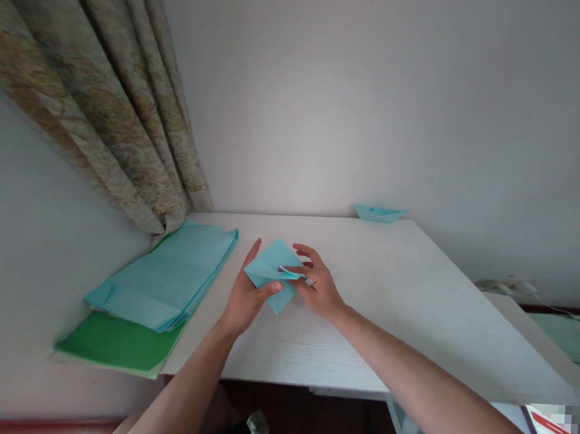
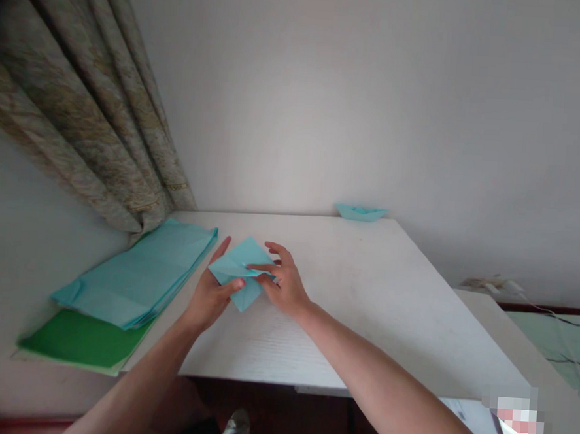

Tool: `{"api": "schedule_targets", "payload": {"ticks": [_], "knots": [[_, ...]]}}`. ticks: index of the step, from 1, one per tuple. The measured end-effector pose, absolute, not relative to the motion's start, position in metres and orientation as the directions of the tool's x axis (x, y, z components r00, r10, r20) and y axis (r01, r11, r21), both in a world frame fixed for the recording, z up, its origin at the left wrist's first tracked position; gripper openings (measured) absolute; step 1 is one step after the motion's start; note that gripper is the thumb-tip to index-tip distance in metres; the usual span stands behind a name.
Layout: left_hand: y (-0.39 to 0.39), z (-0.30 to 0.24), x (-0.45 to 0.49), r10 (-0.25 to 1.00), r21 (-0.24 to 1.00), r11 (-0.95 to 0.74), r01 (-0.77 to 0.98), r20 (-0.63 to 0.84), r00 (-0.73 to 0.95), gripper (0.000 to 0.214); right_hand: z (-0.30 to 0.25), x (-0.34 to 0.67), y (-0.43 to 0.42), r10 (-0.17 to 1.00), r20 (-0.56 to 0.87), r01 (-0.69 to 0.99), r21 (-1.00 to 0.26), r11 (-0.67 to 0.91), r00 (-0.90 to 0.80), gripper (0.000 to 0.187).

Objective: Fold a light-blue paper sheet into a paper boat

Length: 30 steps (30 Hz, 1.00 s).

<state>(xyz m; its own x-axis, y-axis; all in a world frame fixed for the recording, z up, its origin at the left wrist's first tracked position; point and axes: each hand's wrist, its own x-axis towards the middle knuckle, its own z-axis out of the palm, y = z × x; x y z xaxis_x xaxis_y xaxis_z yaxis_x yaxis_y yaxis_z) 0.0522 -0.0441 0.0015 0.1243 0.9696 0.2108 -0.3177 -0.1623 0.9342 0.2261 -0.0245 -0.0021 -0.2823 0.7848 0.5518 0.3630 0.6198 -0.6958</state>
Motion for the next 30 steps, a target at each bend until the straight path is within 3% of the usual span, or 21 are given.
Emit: {"api": "schedule_targets", "payload": {"ticks": [2, 4, 7, 9, 14, 19, 23, 30], "knots": [[-0.044, 0.001, 0.051, 0.955, 0.946, -0.297, -0.131, 0.295, -0.036, 0.1, -0.002, 0.226, -0.025, 0.788, 0.551, 0.349, -0.706, 0.616, -0.276, 0.022], [-0.043, 0.0, 0.049, 0.902, 0.913, -0.404, 0.051, 0.407, -0.146, 0.083, -0.002, 0.226, -0.024, 0.795, 0.549, 0.324, -0.726, 0.606, -0.257, 0.021], [-0.042, 0.0, 0.048, 0.882, 0.882, -0.434, 0.183, 0.457, -0.114, 0.034, -0.002, 0.226, -0.022, 0.813, 0.541, 0.282, -0.763, 0.582, -0.215, 0.021], [-0.042, 0.002, 0.048, 0.898, 0.887, -0.41, 0.214, 0.433, -0.076, 0.022, -0.003, 0.227, -0.021, 0.829, 0.53, 0.258, -0.788, 0.559, -0.178, 0.021], [-0.044, 0.009, 0.047, 0.933, 0.921, -0.32, 0.223, 0.347, -0.097, 0.027, 0.0, 0.227, -0.021, 0.845, 0.515, 0.185, -0.825, 0.535, -0.145, 0.036], [-0.046, 0.012, 0.048, 0.942, 0.948, -0.3, 0.108, 0.312, -0.123, 0.019, 0.004, 0.225, -0.025, 0.827, 0.525, 0.138, -0.821, 0.555, -0.201, 0.02], [-0.047, 0.012, 0.049, 0.954, 0.961, -0.269, 0.063, 0.274, -0.117, 0.038, 0.002, 0.223, -0.023, 0.85, 0.503, 0.108, -0.847, 0.521, -0.154, 0.019], [-0.046, 0.013, 0.051, 0.972, 0.974, -0.219, 0.06, 0.224, -0.073, 0.019, -0.001, 0.224, -0.018, 0.92, 0.384, 0.04, -0.921, 0.388, -0.085, 0.019]]}}
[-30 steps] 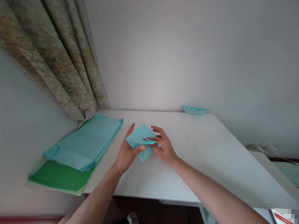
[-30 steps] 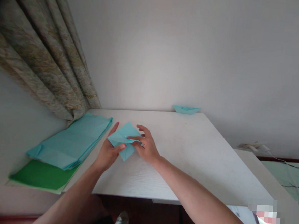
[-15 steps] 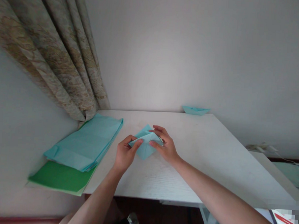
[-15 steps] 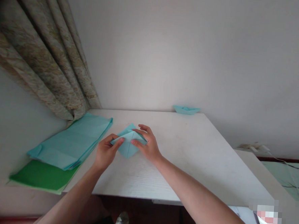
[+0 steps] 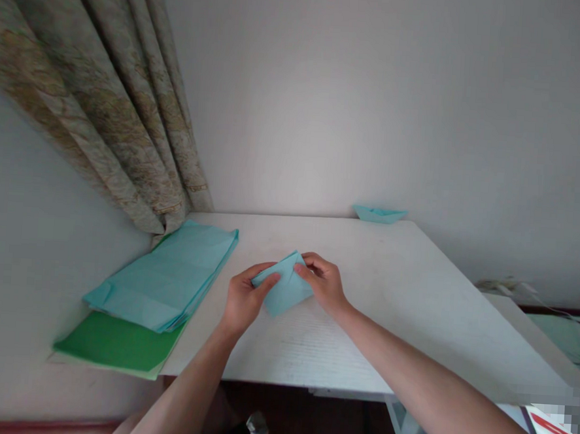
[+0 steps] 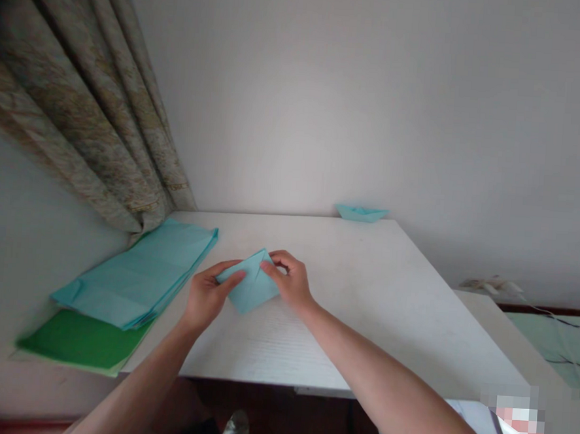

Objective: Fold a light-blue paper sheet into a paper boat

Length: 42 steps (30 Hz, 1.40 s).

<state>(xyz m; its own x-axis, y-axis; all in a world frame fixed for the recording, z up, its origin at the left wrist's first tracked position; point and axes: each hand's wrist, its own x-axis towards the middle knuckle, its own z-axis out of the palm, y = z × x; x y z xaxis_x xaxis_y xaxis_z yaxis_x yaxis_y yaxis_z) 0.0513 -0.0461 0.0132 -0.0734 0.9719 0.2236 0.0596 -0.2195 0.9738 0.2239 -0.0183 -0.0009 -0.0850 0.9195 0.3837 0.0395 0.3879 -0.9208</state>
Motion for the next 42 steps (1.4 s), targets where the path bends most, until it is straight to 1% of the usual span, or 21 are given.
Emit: {"api": "schedule_targets", "payload": {"ticks": [5, 8, 9, 12, 15, 18, 21, 24, 26, 29, 35, 39, 42], "knots": [[-0.046, 0.013, 0.052, 0.979, 0.982, -0.187, 0.037, 0.19, -0.073, 0.022, 0.001, 0.223, -0.02, 0.973, 0.226, -0.028, -0.974, 0.226, -0.035, 0.027], [-0.046, 0.012, 0.052, 0.983, 0.985, -0.168, 0.04, 0.171, -0.07, 0.021, 0.002, 0.223, -0.02, 0.987, 0.159, -0.057, -0.986, 0.157, -0.024, 0.042], [-0.045, 0.012, 0.052, 0.984, 0.986, -0.162, 0.042, 0.165, -0.066, 0.021, 0.003, 0.223, -0.02, 0.988, 0.15, -0.054, -0.987, 0.149, -0.031, 0.043], [-0.045, 0.01, 0.051, 0.987, 0.988, -0.147, 0.043, 0.149, -0.059, 0.02, 0.003, 0.223, -0.02, 0.987, 0.144, -0.035, -0.989, 0.142, -0.067, 0.033], [-0.045, 0.011, 0.052, 0.99, 0.991, -0.13, 0.039, 0.132, -0.055, 0.018, 0.002, 0.223, -0.02, 0.988, 0.134, 0.007, -0.991, 0.135, -0.073, 0.031], [-0.046, 0.014, 0.052, 0.986, 0.988, -0.153, 0.033, 0.155, -0.061, 0.021, 0.002, 0.224, -0.021, 0.99, 0.127, 0.042, -0.991, 0.13, -0.058, 0.032], [-0.047, 0.015, 0.052, 0.98, 0.984, -0.178, 0.018, 0.179, -0.091, 0.033, 0.002, 0.224, -0.021, 0.99, 0.129, 0.042, -0.99, 0.131, -0.049, 0.031], [-0.046, 0.012, 0.052, 0.991, 0.992, -0.121, -0.042, 0.118, -0.055, 0.044, 0.0, 0.225, -0.018, 0.99, 0.142, 0.034, -0.989, 0.141, 0.01, 0.031], [-0.046, 0.009, 0.051, 0.996, 0.99, -0.087, -0.107, 0.085, -0.027, 0.044, -0.001, 0.226, -0.016, 0.988, 0.147, 0.021, -0.989, 0.146, 0.053, 0.031], [-0.044, 0.006, 0.051, 0.996, 0.984, -0.084, -0.158, 0.079, -0.036, 0.04, -0.002, 0.226, -0.015, 0.985, 0.153, -0.002, -0.988, 0.154, 0.078, 0.031], [-0.044, 0.005, 0.052, 0.993, 0.988, -0.079, -0.136, 0.066, -0.093, 0.038, 0.002, 0.225, -0.018, 0.987, 0.158, -0.031, -0.987, 0.159, 0.022, 0.031], [-0.044, 0.006, 0.051, 0.993, 0.991, -0.056, -0.122, 0.043, -0.112, 0.036, 0.004, 0.225, -0.019, 0.971, 0.238, -0.007, -0.971, 0.237, -0.026, 0.041], [-0.044, 0.008, 0.051, 0.992, 0.996, -0.053, -0.078, 0.043, -0.119, 0.036, 0.003, 0.227, -0.018, 0.959, 0.281, 0.03, -0.959, 0.282, -0.039, 0.031]]}}
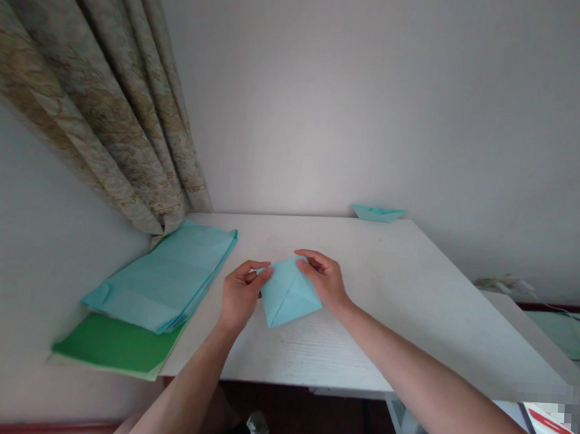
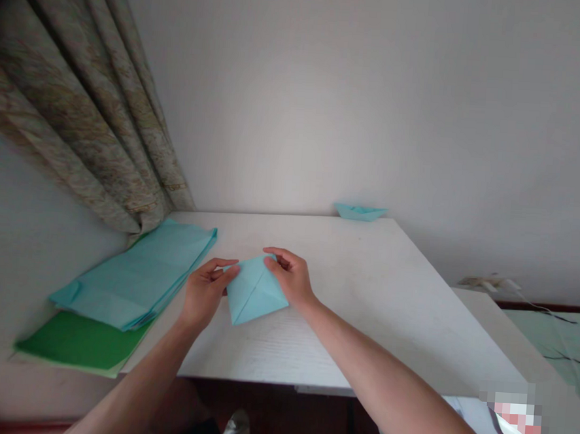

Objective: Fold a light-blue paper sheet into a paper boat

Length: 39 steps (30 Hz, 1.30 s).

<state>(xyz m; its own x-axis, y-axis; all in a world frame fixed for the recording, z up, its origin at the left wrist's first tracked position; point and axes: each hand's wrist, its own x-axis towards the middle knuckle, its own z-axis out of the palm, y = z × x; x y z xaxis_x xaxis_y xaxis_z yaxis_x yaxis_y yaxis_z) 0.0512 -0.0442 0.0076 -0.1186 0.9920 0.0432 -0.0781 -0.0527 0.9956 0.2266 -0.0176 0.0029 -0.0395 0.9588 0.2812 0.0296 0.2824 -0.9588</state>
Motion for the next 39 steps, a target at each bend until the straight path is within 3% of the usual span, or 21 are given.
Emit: {"api": "schedule_targets", "payload": {"ticks": [14, 19, 33, 39], "knots": [[-0.044, 0.005, 0.05, 0.963, 0.984, -0.128, 0.124, 0.153, -0.22, 0.03, 0.003, 0.228, -0.02, 0.921, 0.368, 0.421, -0.82, 0.387, -0.13, 0.013], [-0.044, 0.002, 0.053, 0.945, 0.969, -0.185, 0.161, 0.22, -0.24, 0.028, 0.001, 0.227, -0.02, 0.934, 0.315, 0.443, -0.823, 0.356, -0.165, 0.011], [-0.047, 0.002, 0.056, 0.94, 0.95, -0.175, 0.258, 0.239, -0.243, 0.02, 0.0, 0.226, -0.022, 0.946, 0.263, 0.45, -0.833, 0.322, -0.19, 0.017], [-0.045, 0.002, 0.057, 0.932, 0.94, -0.165, 0.298, 0.247, -0.265, 0.019, -0.001, 0.227, -0.021, 0.925, 0.345, 0.472, -0.796, 0.378, -0.159, 0.015]]}}
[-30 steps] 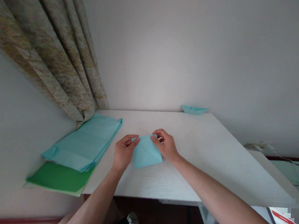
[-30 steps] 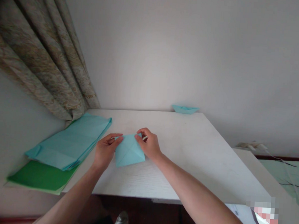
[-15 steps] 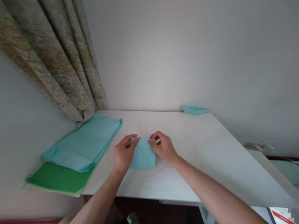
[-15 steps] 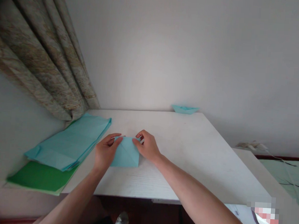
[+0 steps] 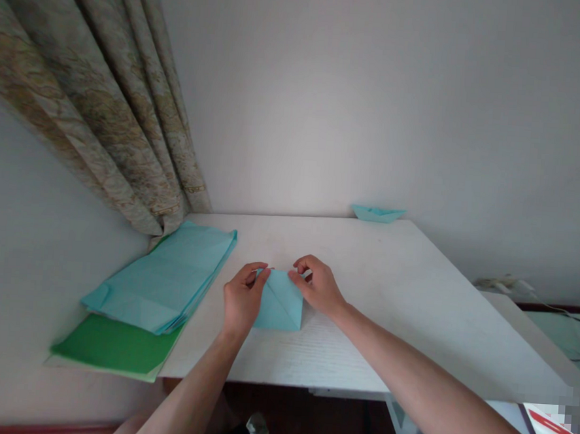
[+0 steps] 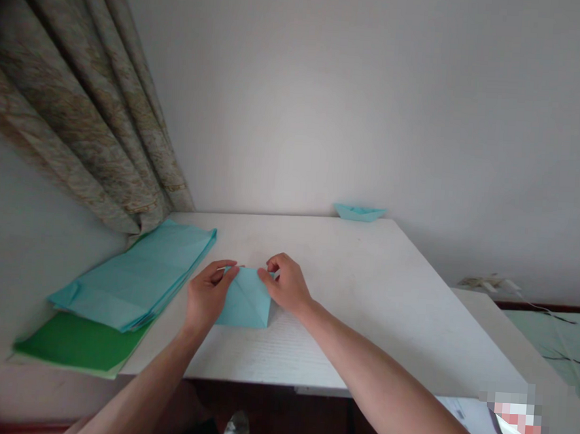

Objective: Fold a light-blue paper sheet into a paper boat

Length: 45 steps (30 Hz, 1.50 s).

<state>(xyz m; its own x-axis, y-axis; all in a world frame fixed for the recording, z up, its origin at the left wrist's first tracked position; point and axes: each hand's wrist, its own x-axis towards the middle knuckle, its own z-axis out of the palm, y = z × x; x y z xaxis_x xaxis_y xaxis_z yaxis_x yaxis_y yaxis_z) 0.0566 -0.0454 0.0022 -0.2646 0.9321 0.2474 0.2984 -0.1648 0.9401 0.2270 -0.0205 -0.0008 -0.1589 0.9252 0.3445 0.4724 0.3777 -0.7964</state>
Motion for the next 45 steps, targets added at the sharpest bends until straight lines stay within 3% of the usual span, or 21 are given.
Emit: {"api": "schedule_targets", "payload": {"ticks": [5, 13, 25, 30, 32, 35, 38, 41, 45], "knots": [[-0.0449, 0.0005, 0.0558, 0.928, 0.936, -0.161, 0.313, 0.252, -0.274, 0.02, -0.0016, 0.2273, -0.0208, 0.916, 0.356, 0.482, -0.78, 0.399, -0.183, 0.016], [-0.0429, 0.0003, 0.0542, 0.937, 0.966, -0.133, 0.221, 0.195, -0.288, 0.023, -0.0075, 0.2269, -0.0199, 0.941, 0.262, 0.365, -0.872, 0.326, -0.214, 0.023], [-0.0406, 0.0014, 0.0515, 0.937, 0.973, -0.108, 0.204, 0.169, -0.307, 0.021, -0.0066, 0.226, -0.0214, 0.942, 0.252, 0.379, -0.868, 0.322, -0.222, 0.021], [-0.0408, 0.0008, 0.0517, 0.93, 0.981, -0.079, 0.178, 0.137, -0.341, 0.027, -0.0071, 0.2244, -0.0216, 0.96, 0.208, 0.291, -0.922, 0.256, -0.187, 0.021], [-0.0404, -0.0002, 0.0518, 0.955, 0.993, -0.05, 0.103, 0.078, -0.285, 0.029, -0.0065, 0.2244, -0.0211, 0.97, 0.185, 0.235, -0.947, 0.218, -0.155, 0.021], [-0.0396, -0.0015, 0.0523, 0.997, 0.999, 0.046, -0.009, -0.047, -0.065, 0.034, -0.0048, 0.2255, -0.0195, 0.977, 0.182, 0.18, -0.963, 0.2, -0.115, 0.023], [-0.0392, -0.0015, 0.0529, 0.993, 0.995, 0.099, -0.009, -0.098, 0.068, 0.033, -0.002, 0.2265, -0.018, 0.985, 0.149, 0.152, -0.975, 0.16, -0.087, 0.031], [-0.0389, -0.0006, 0.0524, 0.998, 0.998, 0.069, 0.015, -0.069, 0.01, 0.03, -0.001, 0.2266, -0.0169, 0.99, 0.067, 0.126, -0.989, 0.083, -0.127, 0.041], [-0.0379, -0.0013, 0.0496, 0.996, 0.999, 0.049, 0.021, -0.047, -0.075, 0.031, -0.0072, 0.2257, -0.0157, 0.971, 0.027, 0.16, -0.985, 0.067, -0.237, 0.035]]}}
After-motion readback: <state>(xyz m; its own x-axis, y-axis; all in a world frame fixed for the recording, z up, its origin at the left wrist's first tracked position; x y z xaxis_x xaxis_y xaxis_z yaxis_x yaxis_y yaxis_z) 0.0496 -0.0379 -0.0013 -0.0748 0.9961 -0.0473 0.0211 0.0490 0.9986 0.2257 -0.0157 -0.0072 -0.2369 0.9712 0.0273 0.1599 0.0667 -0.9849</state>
